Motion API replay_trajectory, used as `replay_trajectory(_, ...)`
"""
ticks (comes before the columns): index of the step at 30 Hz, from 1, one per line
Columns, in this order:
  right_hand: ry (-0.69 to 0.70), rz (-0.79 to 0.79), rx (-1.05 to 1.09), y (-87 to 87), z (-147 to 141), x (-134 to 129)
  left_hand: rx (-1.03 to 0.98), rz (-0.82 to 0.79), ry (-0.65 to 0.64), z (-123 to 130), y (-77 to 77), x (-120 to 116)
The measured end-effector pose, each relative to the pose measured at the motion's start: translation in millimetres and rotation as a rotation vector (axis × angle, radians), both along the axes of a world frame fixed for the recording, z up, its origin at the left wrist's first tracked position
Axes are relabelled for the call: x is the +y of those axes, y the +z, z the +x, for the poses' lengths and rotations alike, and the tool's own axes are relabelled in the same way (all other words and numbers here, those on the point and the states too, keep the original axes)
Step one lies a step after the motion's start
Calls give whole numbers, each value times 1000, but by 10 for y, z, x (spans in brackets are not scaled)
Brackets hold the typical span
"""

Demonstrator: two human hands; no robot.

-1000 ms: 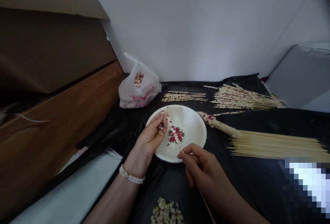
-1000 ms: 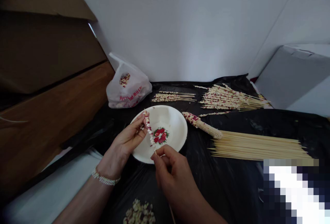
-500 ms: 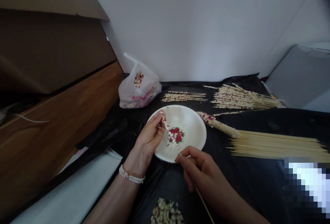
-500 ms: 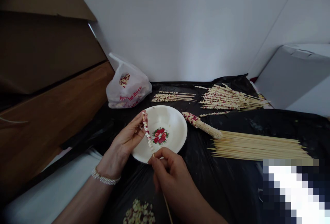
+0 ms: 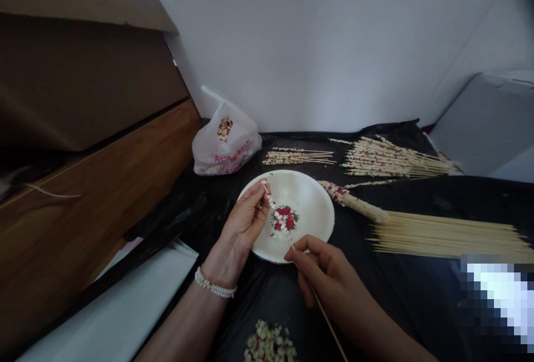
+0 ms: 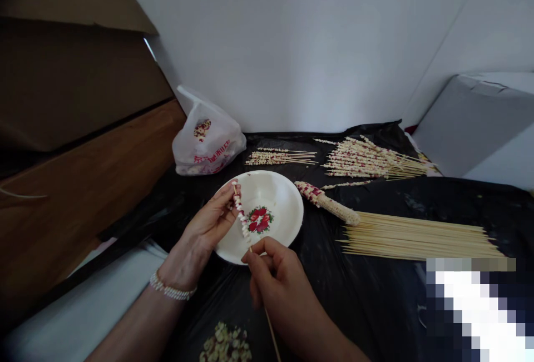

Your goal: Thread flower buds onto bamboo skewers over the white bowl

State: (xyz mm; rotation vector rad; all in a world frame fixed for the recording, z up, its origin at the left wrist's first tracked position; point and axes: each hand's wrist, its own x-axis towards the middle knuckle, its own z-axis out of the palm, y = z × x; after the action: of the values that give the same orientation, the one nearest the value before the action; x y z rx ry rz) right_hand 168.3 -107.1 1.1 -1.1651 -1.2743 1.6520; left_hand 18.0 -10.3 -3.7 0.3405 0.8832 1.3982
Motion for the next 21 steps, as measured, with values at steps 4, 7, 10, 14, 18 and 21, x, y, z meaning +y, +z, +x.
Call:
replay_trajectory(4, 7, -43, 22, 2, -6, 1, 3, 16, 20, 5, -15, 0)
replay_trajectory(7, 1, -47, 33, 10, -3, -1, 21, 7, 50, 13, -8, -2)
replay_trajectory(10, -9, -48, 40, 20, -3, -5, 29, -1, 72, 23, 2, -4)
replay_trajectory(14, -18, -73, 40, 33, -13, -6, 28, 8, 94, 47, -9, -1)
replay_trajectory(18, -21, -56, 37, 27, -16, 11, 26, 13, 94, 71, -24, 1)
replay_trajectory(21, -16, -15, 17, -6, -9, 23, -33, -28, 89, 66, 2, 8)
